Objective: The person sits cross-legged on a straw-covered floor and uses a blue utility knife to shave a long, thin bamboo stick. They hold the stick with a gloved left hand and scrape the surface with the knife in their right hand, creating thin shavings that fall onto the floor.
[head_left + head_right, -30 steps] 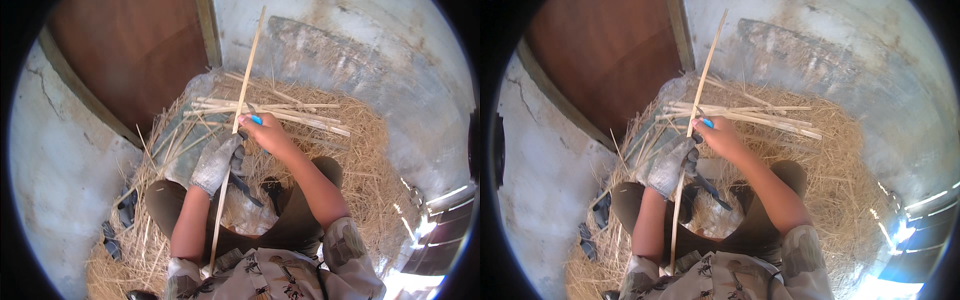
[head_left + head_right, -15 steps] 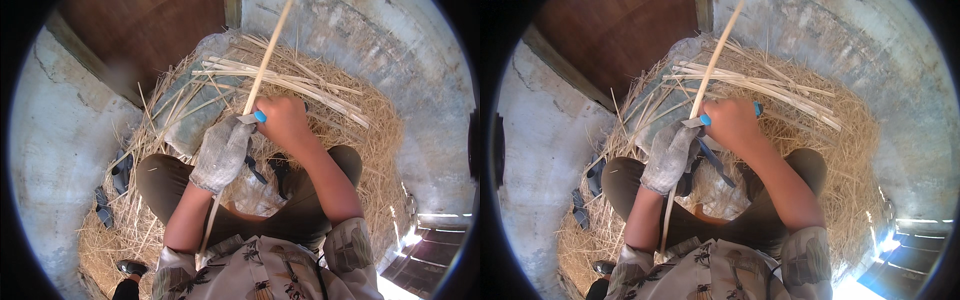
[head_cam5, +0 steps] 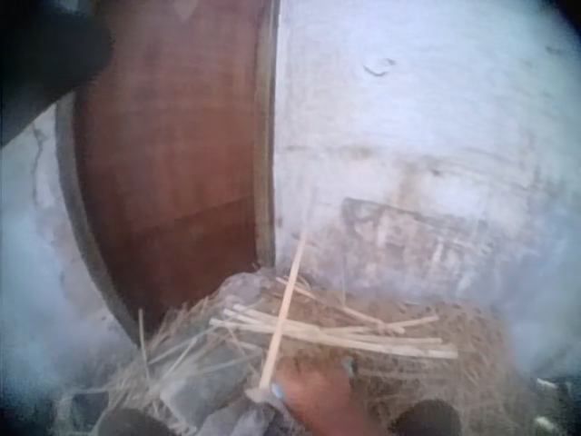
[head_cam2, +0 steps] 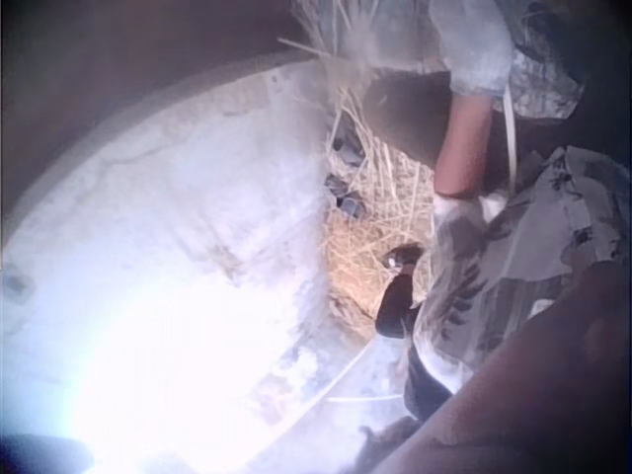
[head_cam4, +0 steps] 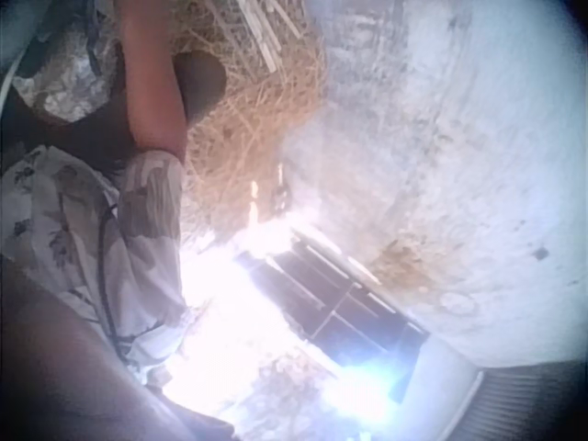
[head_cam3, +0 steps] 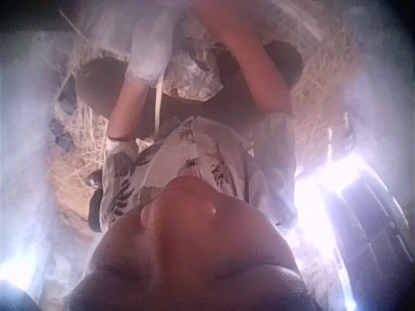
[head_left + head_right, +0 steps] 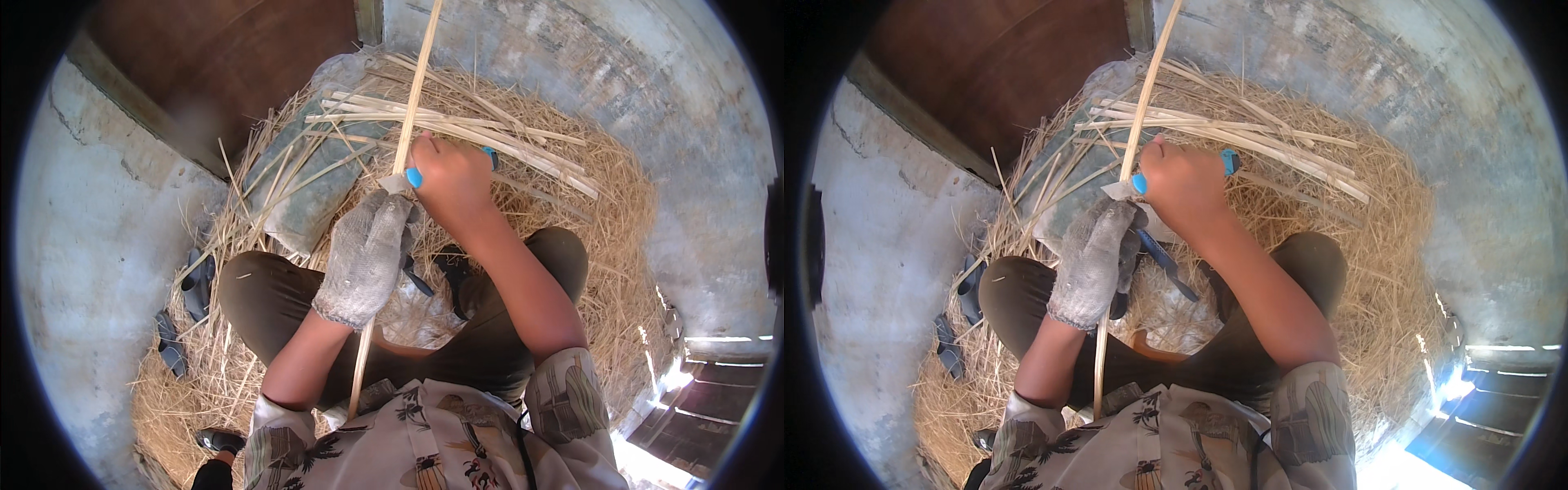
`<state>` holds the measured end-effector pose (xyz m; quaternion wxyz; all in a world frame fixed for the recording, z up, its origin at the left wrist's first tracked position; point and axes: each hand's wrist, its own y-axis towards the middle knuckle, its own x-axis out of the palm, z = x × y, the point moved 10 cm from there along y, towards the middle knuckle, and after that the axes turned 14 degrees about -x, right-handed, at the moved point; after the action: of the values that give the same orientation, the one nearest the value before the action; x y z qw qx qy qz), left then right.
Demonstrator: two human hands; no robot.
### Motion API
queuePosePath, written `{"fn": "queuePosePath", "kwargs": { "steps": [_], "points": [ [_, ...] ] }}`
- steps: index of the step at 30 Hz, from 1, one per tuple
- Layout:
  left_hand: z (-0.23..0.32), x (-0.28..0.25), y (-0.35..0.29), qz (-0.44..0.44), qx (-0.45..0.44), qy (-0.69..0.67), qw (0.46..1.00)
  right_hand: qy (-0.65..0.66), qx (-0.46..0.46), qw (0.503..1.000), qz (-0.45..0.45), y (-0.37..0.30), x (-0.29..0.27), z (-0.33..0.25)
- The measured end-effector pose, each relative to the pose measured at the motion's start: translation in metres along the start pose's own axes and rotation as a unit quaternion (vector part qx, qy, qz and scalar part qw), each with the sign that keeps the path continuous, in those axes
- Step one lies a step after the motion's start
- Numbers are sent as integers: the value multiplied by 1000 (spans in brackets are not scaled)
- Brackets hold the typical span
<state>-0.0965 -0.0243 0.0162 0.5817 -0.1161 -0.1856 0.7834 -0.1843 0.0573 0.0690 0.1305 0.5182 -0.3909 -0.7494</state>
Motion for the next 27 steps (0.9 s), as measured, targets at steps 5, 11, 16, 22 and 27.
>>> {"fn": "queuePosePath", "kwargs": {
  "steps": [5, 11, 16, 22, 27],
  "points": [
    [8, -5, -3, 53, 58, 147, 986, -52, 18, 998, 18, -1, 7, 18],
    [16, 0, -9, 78, 87, 207, 971, -24, 50, 998, 41, -4, 9, 37],
    [18, 6, -19, 91, 228, 324, 914, -49, 74, 996, 19, -1, 9, 41],
    [29, 16, -41, 88, 264, 372, 885, -98, 78, 989, 80, 14, -24, 55],
    [37, 27, -51, 50, 194, 300, 933, -105, 143, 984, 33, 11, -32, 85]
  ]
}}
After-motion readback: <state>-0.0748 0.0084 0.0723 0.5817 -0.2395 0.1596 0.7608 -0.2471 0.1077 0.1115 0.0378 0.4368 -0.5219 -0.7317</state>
